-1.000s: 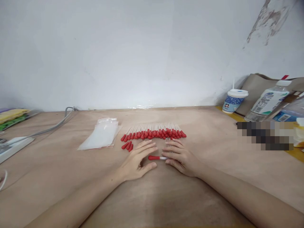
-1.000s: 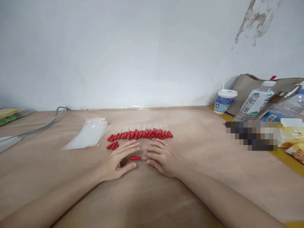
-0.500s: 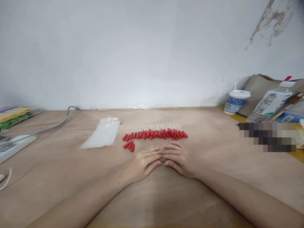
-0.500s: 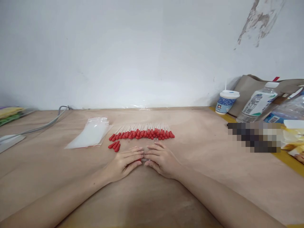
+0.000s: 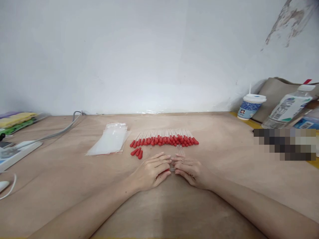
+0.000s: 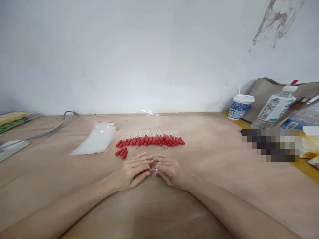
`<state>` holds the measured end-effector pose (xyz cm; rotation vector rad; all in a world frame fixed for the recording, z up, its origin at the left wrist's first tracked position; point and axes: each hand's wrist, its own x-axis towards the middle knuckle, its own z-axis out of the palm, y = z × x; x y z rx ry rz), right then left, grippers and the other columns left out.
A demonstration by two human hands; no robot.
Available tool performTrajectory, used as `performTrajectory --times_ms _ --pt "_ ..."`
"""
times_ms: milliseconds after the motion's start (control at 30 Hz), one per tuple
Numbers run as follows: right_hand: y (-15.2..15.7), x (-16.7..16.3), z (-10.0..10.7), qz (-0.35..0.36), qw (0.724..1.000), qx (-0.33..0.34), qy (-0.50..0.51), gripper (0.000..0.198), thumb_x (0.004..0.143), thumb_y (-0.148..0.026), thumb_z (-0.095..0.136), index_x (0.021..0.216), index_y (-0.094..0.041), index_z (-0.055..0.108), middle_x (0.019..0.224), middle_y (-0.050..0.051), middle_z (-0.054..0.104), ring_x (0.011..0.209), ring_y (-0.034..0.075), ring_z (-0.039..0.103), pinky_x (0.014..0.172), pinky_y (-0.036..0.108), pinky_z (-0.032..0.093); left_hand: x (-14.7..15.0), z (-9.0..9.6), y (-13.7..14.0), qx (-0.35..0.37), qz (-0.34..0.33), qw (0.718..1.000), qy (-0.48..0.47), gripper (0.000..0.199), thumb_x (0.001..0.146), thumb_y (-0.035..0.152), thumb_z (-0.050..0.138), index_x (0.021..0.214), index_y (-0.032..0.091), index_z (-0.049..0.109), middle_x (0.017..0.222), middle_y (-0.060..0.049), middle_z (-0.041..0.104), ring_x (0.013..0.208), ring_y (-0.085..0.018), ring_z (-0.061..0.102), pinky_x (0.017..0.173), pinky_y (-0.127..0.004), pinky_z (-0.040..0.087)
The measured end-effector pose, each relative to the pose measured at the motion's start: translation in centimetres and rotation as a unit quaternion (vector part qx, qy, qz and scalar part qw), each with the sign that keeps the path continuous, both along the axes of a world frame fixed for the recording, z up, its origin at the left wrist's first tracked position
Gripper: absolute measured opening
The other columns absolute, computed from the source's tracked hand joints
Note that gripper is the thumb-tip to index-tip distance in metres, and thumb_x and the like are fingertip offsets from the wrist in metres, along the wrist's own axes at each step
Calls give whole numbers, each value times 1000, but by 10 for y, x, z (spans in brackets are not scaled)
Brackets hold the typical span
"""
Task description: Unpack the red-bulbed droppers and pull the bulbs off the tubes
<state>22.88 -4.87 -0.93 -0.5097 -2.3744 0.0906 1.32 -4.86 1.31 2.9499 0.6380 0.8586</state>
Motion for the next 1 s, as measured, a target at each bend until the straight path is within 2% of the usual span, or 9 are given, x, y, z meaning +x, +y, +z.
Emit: performTrajectory --times_ms 200,433,800,1000 --pt "-4 0 0 -10 1000 13 -13 15 87 -17 43 92 -17 57 97 7 65 108 15 54 101 35 39 -1 -1 0 4 -4 1000 9 18 87 19 42 93 15 58 98 -6 67 113 -18 51 105 -39 34" --pt "-4 0 -1 -12 999 34 -16 15 87 -17 43 91 -17 57 92 6 66 104 15 56 100 35 41 -4 0 -1 -18 -11 1000 18 17 87 18 43 94 15 58 97 -5 66 114 -18 50 108 -41 29" --pt "-5 2 0 -14 997 74 -1 10 85 -13 47 84 -15 57 85 5 66 103 16 56 99 35 43 -8 -4 0 -43 -19 999 4 17 87 15 43 95 15 57 97 -6 66 113 -18 51 107 -41 30" --pt "-6 4 1 -10 996 84 1 9 83 -11 50 87 -13 57 84 6 67 104 16 56 100 35 42 -10 -4 0 -43 -22 999 -2 17 86 15 44 96 15 57 98 -6 66 112 -17 52 106 -39 32"
